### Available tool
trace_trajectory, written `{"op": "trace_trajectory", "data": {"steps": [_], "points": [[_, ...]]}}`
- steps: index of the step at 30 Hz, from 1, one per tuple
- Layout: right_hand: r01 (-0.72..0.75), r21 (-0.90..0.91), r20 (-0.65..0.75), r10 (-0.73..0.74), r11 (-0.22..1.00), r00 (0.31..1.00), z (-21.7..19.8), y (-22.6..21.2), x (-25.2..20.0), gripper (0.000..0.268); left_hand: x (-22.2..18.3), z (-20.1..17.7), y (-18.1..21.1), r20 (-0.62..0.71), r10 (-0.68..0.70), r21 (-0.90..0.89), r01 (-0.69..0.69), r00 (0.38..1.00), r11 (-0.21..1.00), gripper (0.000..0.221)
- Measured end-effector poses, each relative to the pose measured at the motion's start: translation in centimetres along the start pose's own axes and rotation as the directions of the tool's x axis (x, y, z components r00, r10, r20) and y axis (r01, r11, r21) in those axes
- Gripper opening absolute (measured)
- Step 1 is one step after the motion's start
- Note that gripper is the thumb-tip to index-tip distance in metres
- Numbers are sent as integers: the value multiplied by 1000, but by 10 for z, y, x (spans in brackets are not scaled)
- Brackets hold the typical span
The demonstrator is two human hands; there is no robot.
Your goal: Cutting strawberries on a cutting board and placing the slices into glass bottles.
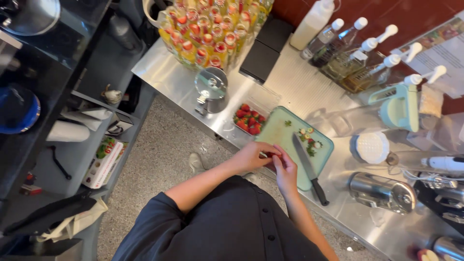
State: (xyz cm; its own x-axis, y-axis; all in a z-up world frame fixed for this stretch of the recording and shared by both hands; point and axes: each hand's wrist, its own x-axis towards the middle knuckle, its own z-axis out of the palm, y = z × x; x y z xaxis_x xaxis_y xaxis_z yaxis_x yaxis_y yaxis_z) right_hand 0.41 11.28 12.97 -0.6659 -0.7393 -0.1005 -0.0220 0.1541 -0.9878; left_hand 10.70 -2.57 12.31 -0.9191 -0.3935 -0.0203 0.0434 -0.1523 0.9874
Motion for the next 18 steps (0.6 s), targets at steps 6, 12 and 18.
{"op": "trace_trajectory", "data": {"steps": [6,12,18], "points": [[15,78,-152,-3,997,988,87,-17,12,27,-38,-65,50,-148,75,53,-67,986,996,46],[37,512,-173,61,858,983,143,-21,37,28,-47,-129,22,-338,7,-252,-97,941,963,23],[20,519,-167,78,854,983,128,-33,69,30,-50,-169,59,-423,-343,-714,-75,839,696,32]]}}
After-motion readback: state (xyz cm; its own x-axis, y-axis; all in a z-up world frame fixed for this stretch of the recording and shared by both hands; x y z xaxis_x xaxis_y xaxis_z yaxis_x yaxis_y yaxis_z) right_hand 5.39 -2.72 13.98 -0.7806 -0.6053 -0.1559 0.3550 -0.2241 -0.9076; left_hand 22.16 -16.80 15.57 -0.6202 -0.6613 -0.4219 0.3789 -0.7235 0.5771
